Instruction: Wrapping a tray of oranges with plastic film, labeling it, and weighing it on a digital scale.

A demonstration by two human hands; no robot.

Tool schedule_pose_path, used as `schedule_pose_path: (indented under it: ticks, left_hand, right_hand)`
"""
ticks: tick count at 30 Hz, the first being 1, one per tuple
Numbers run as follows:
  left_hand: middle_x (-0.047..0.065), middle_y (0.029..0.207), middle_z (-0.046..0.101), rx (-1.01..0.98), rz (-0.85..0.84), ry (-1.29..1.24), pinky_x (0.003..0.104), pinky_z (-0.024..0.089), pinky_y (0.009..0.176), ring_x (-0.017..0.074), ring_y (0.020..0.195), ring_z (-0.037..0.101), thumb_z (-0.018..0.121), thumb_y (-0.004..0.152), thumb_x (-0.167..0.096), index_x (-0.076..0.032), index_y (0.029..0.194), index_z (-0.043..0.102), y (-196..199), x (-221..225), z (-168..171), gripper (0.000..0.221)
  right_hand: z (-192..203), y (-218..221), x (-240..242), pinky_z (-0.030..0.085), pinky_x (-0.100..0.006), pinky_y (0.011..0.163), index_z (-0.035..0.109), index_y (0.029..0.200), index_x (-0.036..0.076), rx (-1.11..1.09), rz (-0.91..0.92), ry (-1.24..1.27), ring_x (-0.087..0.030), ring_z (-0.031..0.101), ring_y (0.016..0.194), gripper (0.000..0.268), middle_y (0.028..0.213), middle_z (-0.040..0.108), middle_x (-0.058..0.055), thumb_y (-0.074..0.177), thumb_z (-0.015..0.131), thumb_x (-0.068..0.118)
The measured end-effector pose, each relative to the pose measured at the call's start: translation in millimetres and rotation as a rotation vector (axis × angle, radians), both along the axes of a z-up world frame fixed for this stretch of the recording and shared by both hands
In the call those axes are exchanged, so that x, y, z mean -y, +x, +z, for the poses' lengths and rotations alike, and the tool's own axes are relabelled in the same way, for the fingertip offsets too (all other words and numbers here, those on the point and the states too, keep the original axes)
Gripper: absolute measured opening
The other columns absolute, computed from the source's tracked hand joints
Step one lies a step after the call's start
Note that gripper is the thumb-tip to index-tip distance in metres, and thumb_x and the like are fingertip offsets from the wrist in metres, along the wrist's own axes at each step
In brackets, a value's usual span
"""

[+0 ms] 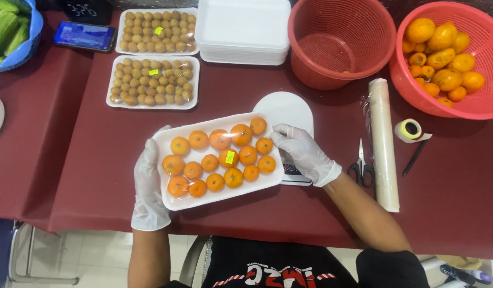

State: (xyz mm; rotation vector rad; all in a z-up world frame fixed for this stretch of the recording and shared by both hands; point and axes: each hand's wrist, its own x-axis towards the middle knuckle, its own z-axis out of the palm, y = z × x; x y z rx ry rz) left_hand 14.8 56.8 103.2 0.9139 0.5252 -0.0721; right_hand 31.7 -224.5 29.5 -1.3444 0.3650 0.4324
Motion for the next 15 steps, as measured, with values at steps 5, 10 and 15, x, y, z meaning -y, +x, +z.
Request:
schedule_pose_path:
  ticks: [5, 10, 15]
  left_hand:
    - [0.007, 0.102, 0.073, 0.062, 0.003, -0.261, 0.044, 0.063, 0.080, 0.0239, 0.087, 0.074, 0.067, 0.097, -0.039, -0.013, 0.117, 0.068, -6.6, -38.6, -34.6, 0.033]
    - [0.015, 0.119, 0.071, 0.242, 0.084, -0.209, 0.045, 0.061, 0.092, 0.0273, 0.109, 0.071, 0.060, 0.100, -0.027, -0.003, 0.125, 0.066, -9.0, -79.0, -66.8, 0.035]
    - [0.024, 0.122, 0.069, 0.284, 0.181, -0.135, 0.046, 0.063, 0.091, 0.0343, 0.113, 0.071, 0.059, 0.100, -0.021, 0.005, 0.129, 0.064, -10.2, -110.9, -79.6, 0.039]
  right_hand:
    - [-21.3, 6.5, -19.7, 0.066, -0.034, 0.067, 0.070, 0.117, 0.007, 0.002, -0.036, 0.066, -0.021, 0.076, 0.084, 0.022, 0.098, 0.074, -0.011, 0.102, 0.062, 0.021]
    - [-73.3, 20.6, -37.3, 0.066, -0.033, 0.067, 0.068, 0.116, 0.008, 0.022, -0.015, 0.119, -0.019, 0.076, 0.083, 0.022, 0.098, 0.075, -0.009, 0.104, 0.061, 0.024]
    - [-39.9, 31.3, -73.8, 0.067, -0.036, 0.067, 0.068, 0.117, 0.009, 0.041, 0.015, 0.139, -0.022, 0.078, 0.084, 0.022, 0.100, 0.075, -0.010, 0.103, 0.061, 0.026]
